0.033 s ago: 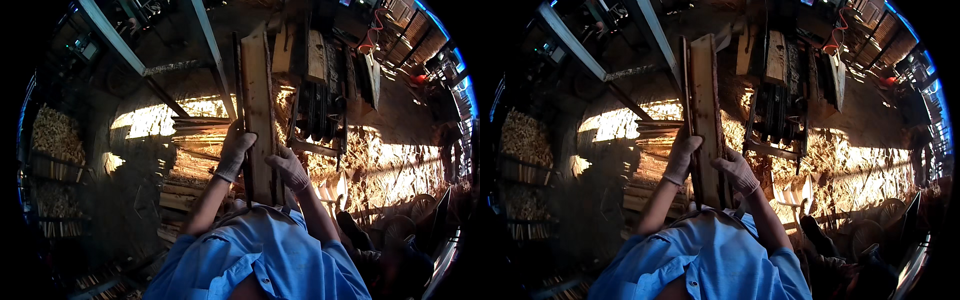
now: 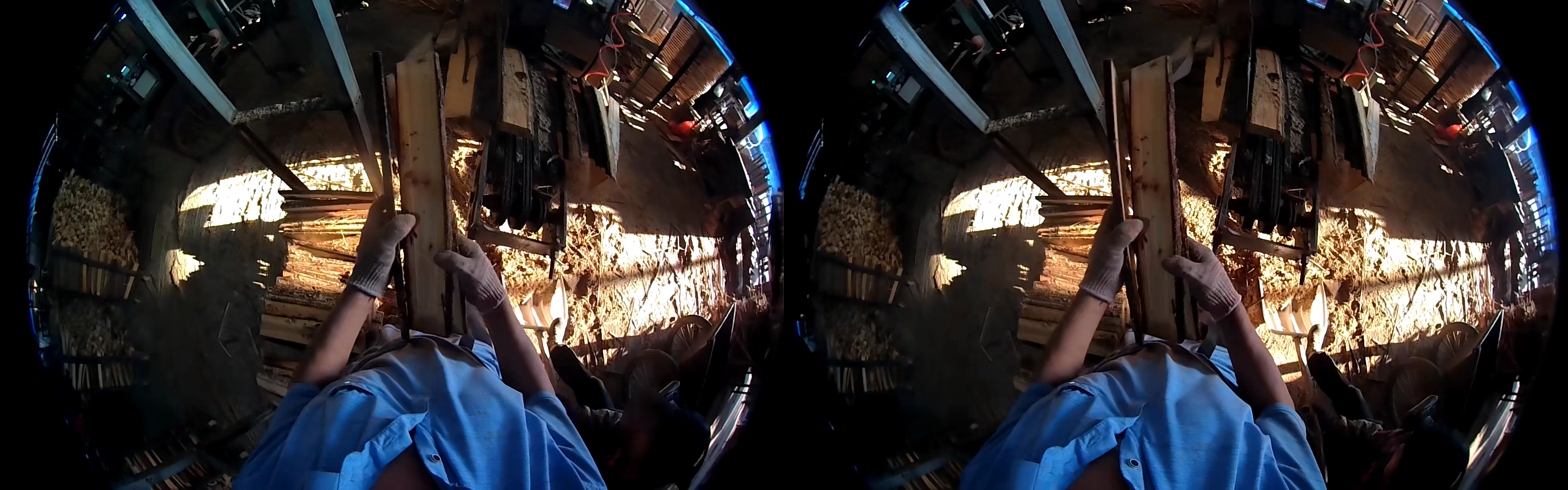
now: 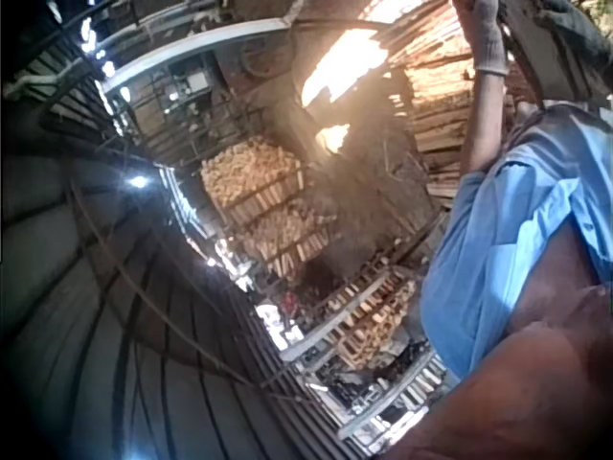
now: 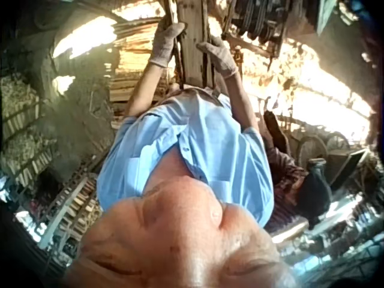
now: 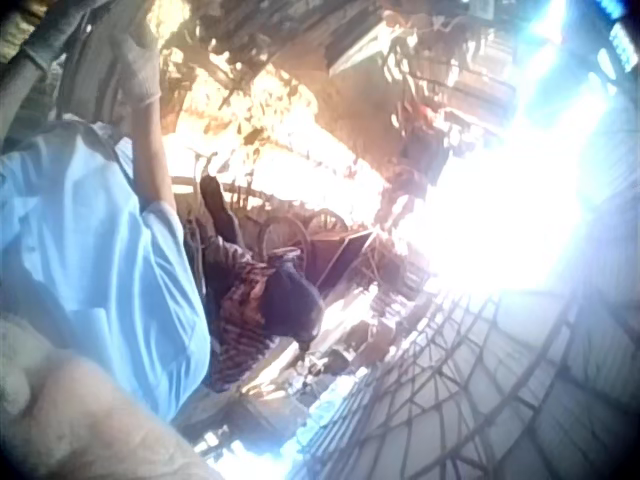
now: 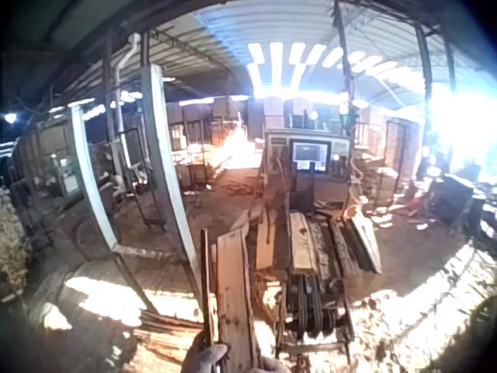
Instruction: The person repeatedly picks up planks of lumber from a pile on the floor and places them onto a conveyor belt system. The worker wears gloves and handles the wood one piece at a time, lifting each plank and positioning it onto the moving chain mechanism.
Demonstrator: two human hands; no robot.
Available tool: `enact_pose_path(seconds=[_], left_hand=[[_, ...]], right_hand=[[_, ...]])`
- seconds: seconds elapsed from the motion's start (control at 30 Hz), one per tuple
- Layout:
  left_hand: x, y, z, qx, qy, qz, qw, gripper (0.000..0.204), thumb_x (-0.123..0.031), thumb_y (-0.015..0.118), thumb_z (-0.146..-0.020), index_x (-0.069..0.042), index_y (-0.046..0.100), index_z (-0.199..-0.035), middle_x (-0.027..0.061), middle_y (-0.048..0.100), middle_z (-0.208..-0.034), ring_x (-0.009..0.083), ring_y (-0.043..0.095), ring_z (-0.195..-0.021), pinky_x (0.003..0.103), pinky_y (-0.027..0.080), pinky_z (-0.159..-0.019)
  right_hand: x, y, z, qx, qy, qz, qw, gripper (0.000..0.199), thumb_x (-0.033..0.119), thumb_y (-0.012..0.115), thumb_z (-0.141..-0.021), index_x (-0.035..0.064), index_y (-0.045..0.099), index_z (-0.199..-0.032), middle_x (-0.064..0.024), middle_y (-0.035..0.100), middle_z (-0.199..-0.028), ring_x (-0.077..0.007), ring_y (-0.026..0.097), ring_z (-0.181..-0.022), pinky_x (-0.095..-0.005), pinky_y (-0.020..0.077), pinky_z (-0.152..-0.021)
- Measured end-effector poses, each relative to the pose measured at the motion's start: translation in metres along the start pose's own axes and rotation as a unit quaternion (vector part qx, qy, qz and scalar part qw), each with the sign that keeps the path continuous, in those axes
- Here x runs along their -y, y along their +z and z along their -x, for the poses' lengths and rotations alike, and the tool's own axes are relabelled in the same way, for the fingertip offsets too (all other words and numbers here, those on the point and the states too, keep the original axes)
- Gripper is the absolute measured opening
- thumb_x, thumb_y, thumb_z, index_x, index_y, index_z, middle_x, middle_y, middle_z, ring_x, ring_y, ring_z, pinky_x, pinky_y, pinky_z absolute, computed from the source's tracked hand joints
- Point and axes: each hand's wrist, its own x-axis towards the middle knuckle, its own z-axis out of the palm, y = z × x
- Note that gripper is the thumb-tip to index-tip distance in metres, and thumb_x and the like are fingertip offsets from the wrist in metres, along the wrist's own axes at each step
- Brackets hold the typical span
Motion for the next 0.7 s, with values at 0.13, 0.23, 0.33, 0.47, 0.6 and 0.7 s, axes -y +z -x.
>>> enact_pose_path(seconds=[0.13, 0.23, 0.33, 0.47, 0.6, 0.7], left_hand=[[0.002, 0.001, -0.002, -0.062, 0.081, -0.089, 0.991, 0.061, -0.028, 0.082, -0.088, -0.004, 0.051, -0.135, 0.0021, 0.066, -0.103, 0.0166, 0.066, -0.091, 0.030, 0.056, -0.082], [0.005, 0.017, 0.000, -0.079, 0.127, -0.240, 0.959, 0.073, -0.039, 0.082, -0.088, 0.000, 0.046, -0.138, 0.0080, 0.067, -0.115, 0.0203, 0.067, -0.103, 0.032, 0.056, -0.087], [-0.005, 0.032, 0.002, -0.075, 0.080, -0.316, 0.943, 0.077, -0.029, 0.077, -0.093, 0.003, 0.037, -0.150, 0.0169, 0.058, -0.140, 0.0210, 0.059, -0.123, 0.033, 0.051, -0.100], [0.004, 0.033, -0.009, -0.018, 0.059, -0.169, 0.984, 0.079, -0.008, 0.066, -0.097, -0.004, 0.022, -0.162, 0.0133, 0.049, -0.151, 0.0196, 0.052, -0.133, 0.032, 0.042, -0.112], [0.013, 0.048, -0.016, 0.007, 0.098, -0.174, 0.980, 0.085, 0.003, 0.063, -0.094, -0.004, 0.015, -0.163, 0.0115, 0.039, -0.159, 0.0191, 0.045, -0.140, 0.033, 0.040, -0.115], [0.012, 0.077, -0.032, 0.013, 0.121, -0.128, 0.984, 0.082, 0.008, 0.060, -0.094, 0.001, 0.015, -0.162, 0.0153, 0.037, -0.159, 0.0225, 0.044, -0.141, 0.035, 0.039, -0.118]], right_hand=[[0.003, 0.004, -0.002, -0.039, 0.018, 0.052, 0.998, 0.045, 0.017, 0.073, -0.091, -0.0005, 0.062, -0.130, -0.0059, 0.071, -0.111, -0.0130, 0.063, -0.099, -0.0296, 0.0519, -0.090], [-0.007, 0.006, -0.012, -0.035, -0.030, 0.050, 0.998, 0.046, 0.013, 0.073, -0.090, -0.0009, 0.060, -0.132, -0.0051, 0.070, -0.112, -0.0119, 0.063, -0.100, -0.0283, 0.0515, -0.090], [-0.013, -0.011, -0.022, -0.017, -0.054, -0.022, 0.998, 0.057, 0.013, 0.073, -0.092, -0.0001, 0.051, -0.143, -0.0058, 0.067, -0.124, -0.0121, 0.061, -0.109, -0.0284, 0.0494, -0.097], [-0.004, -0.033, -0.034, 0.034, -0.076, -0.083, 0.993, 0.072, 0.016, 0.075, -0.095, 0.0003, 0.039, -0.155, -0.0073, 0.060, -0.138, -0.0129, 0.057, -0.121, -0.0291, 0.0466, -0.105], [0.008, -0.055, -0.041, 0.015, -0.063, -0.082, 0.994, 0.073, 0.017, 0.073, -0.097, 0.0017, 0.036, -0.157, -0.0079, 0.061, -0.137, -0.0135, 0.057, -0.120, -0.0293, 0.0470, -0.105], [0.039, -0.071, -0.044, 0.018, -0.191, 0.053, 0.980, 0.082, 0.024, 0.073, -0.098, 0.0009, 0.025, -0.160, -0.0112, 0.059, -0.139, -0.0167, 0.058, -0.120, -0.0316, 0.0480, -0.104]])
